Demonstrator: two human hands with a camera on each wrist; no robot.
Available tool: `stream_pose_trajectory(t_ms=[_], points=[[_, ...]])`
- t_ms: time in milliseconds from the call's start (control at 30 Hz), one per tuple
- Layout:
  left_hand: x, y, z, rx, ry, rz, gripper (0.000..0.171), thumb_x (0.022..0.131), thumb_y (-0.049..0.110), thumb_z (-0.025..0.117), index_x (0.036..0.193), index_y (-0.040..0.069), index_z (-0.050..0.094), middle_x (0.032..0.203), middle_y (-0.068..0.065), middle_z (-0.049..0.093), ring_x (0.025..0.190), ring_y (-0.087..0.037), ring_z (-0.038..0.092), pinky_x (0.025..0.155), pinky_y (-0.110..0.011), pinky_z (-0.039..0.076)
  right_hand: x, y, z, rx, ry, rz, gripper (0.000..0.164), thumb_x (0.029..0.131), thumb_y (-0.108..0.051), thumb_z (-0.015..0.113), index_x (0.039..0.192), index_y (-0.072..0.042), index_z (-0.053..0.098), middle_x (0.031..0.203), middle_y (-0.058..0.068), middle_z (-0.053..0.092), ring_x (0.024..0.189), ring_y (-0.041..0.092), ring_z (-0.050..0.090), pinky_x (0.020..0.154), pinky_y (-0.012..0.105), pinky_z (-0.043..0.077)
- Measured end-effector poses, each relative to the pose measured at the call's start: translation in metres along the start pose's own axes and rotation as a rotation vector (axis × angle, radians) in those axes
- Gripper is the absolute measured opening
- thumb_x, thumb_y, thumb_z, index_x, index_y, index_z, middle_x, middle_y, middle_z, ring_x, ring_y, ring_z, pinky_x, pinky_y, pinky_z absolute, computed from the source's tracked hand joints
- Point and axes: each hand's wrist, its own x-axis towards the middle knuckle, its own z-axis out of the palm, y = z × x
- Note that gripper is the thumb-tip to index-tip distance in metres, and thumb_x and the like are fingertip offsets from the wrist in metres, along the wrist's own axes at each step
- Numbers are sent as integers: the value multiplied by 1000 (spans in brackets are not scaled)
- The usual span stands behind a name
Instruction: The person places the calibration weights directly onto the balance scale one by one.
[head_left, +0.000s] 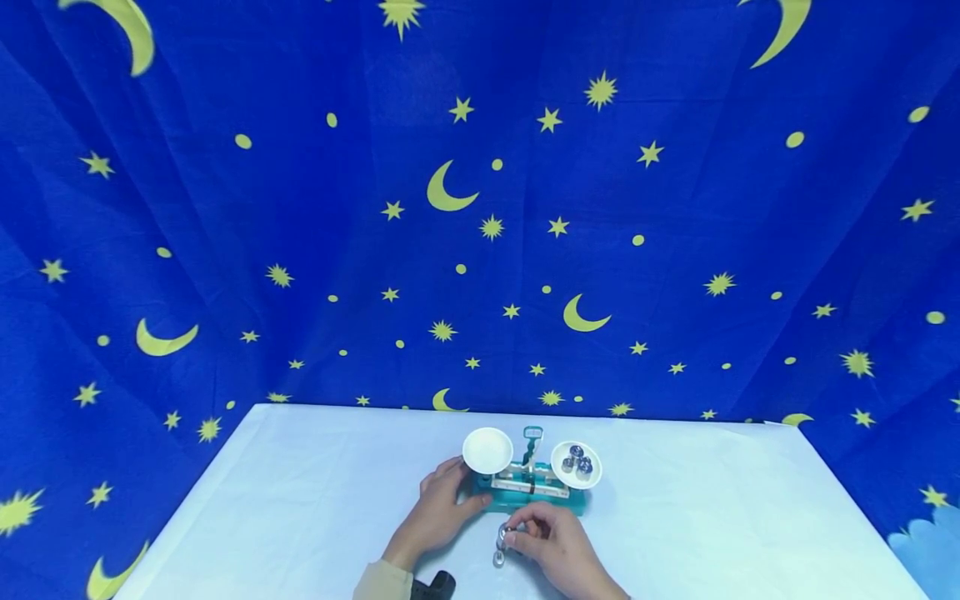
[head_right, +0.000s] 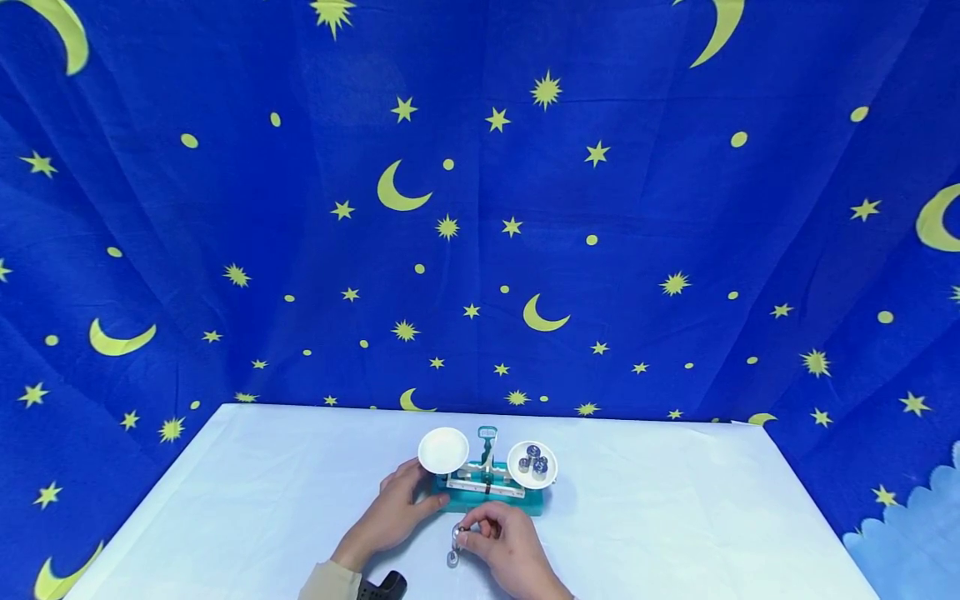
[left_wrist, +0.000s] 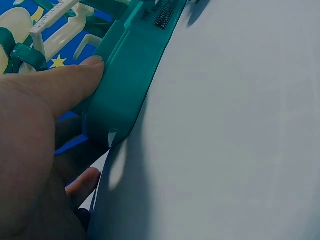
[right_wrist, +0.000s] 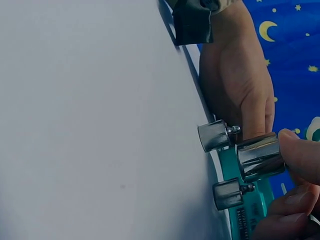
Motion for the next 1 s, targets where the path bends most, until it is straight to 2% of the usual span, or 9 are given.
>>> stream_pose_trajectory(t_ms=[200,467,700,1000], points=[[2,1,0,1,-12,-28,73,92,44,70,146,0,49,147,-16,53,143,-38,36,115,-67,15,-2,-3,-2,3,0,-19,17,87,-19,78,99,-8,73,74,-4,51,65,6,48,54,18,40],[0,0,0,2,-6,-11,72,92,44,70,145,-1,49,146,-17,53,143,-40,36,115,-67,15,-3,-7,-2,51,-7,29,18,88,-19,78,101,-8,73,74,-3,51,67,10,49,54,20,40],[1,1,1,9,-10,-27,71,92,44,69,145,0,50,146,-16,54,143,-39,36,116,-67,14,-4,-10,-1,51,9,50,19,87,-21,78,101,-9,73,72,-3,51,66,13,50,53,21,41],[1,1,0,11,-1,-11,71,92,43,70,145,-1,50,146,-17,54,142,-40,36,115,-67,15,-8,-18,-3,52,14,7,19,88,-20,78,101,-8,73,72,-3,49,65,9,49,54,19,40]])
